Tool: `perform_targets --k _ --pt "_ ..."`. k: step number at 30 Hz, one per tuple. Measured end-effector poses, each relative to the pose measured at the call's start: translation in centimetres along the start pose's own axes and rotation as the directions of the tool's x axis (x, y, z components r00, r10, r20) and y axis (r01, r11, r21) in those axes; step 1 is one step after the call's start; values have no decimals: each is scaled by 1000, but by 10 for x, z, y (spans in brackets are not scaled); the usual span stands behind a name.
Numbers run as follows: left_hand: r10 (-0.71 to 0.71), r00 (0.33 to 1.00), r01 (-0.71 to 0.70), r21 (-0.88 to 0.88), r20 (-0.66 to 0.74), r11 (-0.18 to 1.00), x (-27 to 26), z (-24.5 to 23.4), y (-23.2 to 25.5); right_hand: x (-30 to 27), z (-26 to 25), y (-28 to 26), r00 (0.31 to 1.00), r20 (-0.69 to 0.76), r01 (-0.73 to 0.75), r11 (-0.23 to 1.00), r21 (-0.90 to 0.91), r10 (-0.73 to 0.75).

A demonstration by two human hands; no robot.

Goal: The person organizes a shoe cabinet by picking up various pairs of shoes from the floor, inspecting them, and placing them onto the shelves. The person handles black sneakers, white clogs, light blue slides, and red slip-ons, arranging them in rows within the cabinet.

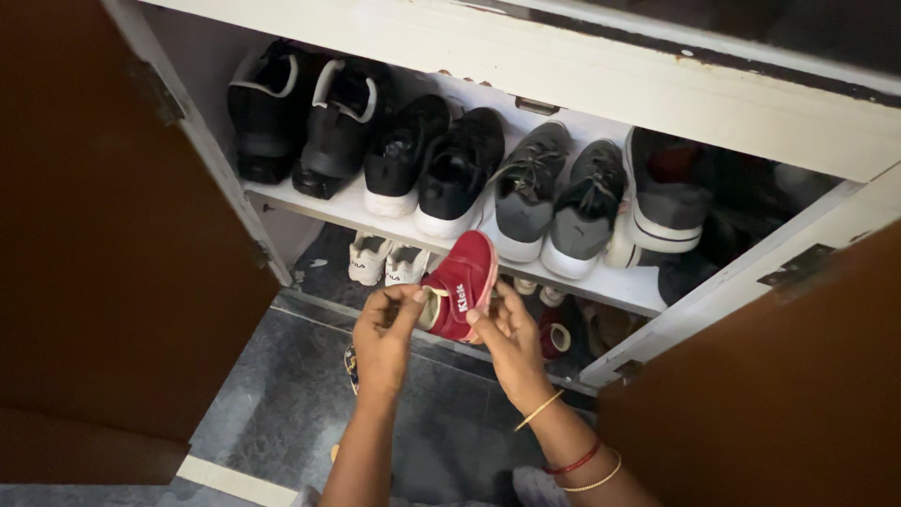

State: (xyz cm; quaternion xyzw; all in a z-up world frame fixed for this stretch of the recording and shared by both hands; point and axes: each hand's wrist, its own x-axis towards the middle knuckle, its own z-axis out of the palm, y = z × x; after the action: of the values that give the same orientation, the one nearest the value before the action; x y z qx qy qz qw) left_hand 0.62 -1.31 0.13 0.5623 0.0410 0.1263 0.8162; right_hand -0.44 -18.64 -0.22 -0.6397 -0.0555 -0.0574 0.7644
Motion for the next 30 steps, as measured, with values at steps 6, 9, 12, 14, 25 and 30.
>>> perform_targets --k 6,9,12,14,25,30 --pt "-5 999 18 304 -43 953 -14 14 21 1 -3 6 999 -37 -23 998 -58 21" --pt "-77 997 77 337 -14 938 -17 16 25 1 0 10 1000 -16 24 999 29 -24" --pt "-47 998 33 329 35 944 -15 17 21 2 -2 14 1000 -9 17 1000 1 -17" --pt "-17 999 1 391 37 920 -13 17 19 2 -2 18 1000 -19 7 999 -44 -7" --pt "-41 999 28 755 -2 655 -15 14 38 -1 -2 27 986 -21 -162 939 -303 164" --pt "34 999 -31 839 15 543 -19 11 43 -4 2 30 994 96 -24 963 -267 52"
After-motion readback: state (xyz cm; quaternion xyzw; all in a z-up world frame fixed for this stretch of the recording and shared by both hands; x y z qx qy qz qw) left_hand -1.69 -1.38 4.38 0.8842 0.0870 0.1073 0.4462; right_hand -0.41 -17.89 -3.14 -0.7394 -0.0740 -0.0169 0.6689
